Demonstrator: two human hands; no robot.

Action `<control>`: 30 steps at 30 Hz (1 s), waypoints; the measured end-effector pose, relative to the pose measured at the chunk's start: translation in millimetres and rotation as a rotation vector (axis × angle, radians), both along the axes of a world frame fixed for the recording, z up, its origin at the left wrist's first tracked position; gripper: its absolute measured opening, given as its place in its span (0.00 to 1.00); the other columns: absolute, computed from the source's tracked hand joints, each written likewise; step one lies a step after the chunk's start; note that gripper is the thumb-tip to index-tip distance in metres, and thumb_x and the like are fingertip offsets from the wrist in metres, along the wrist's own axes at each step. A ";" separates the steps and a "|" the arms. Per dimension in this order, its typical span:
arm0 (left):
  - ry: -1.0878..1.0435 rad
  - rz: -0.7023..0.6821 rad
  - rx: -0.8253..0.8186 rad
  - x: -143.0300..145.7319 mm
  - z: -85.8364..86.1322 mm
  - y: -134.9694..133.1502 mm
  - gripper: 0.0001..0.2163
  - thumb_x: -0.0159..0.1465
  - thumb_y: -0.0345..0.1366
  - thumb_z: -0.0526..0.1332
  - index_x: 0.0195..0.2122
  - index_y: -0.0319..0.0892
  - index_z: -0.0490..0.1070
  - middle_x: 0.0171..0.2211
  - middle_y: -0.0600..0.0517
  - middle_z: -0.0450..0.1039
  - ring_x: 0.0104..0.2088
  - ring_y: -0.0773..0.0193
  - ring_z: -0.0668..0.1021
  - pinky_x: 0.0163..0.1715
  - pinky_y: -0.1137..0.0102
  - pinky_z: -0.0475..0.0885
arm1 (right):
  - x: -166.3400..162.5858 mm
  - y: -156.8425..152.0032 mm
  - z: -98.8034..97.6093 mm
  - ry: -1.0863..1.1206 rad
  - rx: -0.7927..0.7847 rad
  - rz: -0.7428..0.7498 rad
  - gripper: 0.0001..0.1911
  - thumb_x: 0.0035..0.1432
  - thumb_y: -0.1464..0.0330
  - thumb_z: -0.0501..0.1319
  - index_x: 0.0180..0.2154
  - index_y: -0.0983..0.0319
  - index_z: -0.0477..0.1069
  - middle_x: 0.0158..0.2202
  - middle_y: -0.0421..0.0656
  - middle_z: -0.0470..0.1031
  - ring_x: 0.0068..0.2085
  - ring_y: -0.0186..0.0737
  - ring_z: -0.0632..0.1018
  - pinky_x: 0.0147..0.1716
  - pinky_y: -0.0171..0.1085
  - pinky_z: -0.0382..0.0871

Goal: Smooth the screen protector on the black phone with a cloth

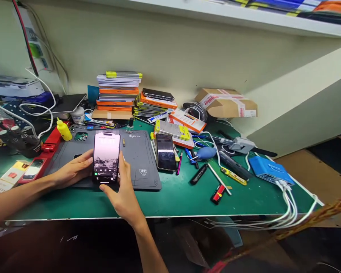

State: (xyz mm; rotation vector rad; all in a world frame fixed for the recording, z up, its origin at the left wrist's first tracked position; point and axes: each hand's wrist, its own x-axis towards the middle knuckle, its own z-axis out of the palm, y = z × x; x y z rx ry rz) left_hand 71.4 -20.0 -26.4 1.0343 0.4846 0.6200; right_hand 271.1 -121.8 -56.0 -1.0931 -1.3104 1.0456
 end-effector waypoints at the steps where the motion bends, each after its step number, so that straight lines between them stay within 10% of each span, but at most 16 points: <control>1: -0.001 0.001 -0.002 -0.3 0.2 0.3 0.22 0.75 0.43 0.65 0.69 0.57 0.72 0.67 0.48 0.76 0.64 0.51 0.78 0.63 0.57 0.71 | 0.1 -0.2 0.3 0.003 -0.005 0.003 0.55 0.64 0.68 0.69 0.79 0.41 0.40 0.74 0.45 0.53 0.74 0.52 0.64 0.71 0.54 0.67; 11: 0.005 0.000 -0.027 -0.1 2.3 0.0 0.20 0.75 0.42 0.65 0.68 0.55 0.73 0.64 0.48 0.78 0.62 0.51 0.79 0.64 0.55 0.70 | 1.4 -1.7 -0.9 -0.048 -0.004 -0.027 0.51 0.67 0.66 0.67 0.80 0.43 0.41 0.73 0.46 0.58 0.70 0.52 0.69 0.66 0.53 0.72; 17: 0.010 -0.006 -0.016 -1.3 2.2 -1.0 0.24 0.74 0.41 0.66 0.71 0.52 0.69 0.67 0.46 0.76 0.65 0.50 0.78 0.69 0.54 0.66 | 0.3 1.8 2.8 -0.045 0.038 -0.201 0.29 0.78 0.55 0.54 0.75 0.49 0.61 0.69 0.46 0.69 0.65 0.49 0.75 0.68 0.54 0.70; 30: 0.080 -0.023 -0.005 -1.9 5.6 -1.3 0.33 0.68 0.37 0.71 0.72 0.50 0.63 0.68 0.43 0.75 0.67 0.48 0.77 0.66 0.56 0.69 | -2.0 0.1 -4.6 -0.040 0.067 -0.122 0.38 0.75 0.63 0.57 0.79 0.47 0.47 0.67 0.48 0.66 0.59 0.46 0.77 0.57 0.45 0.79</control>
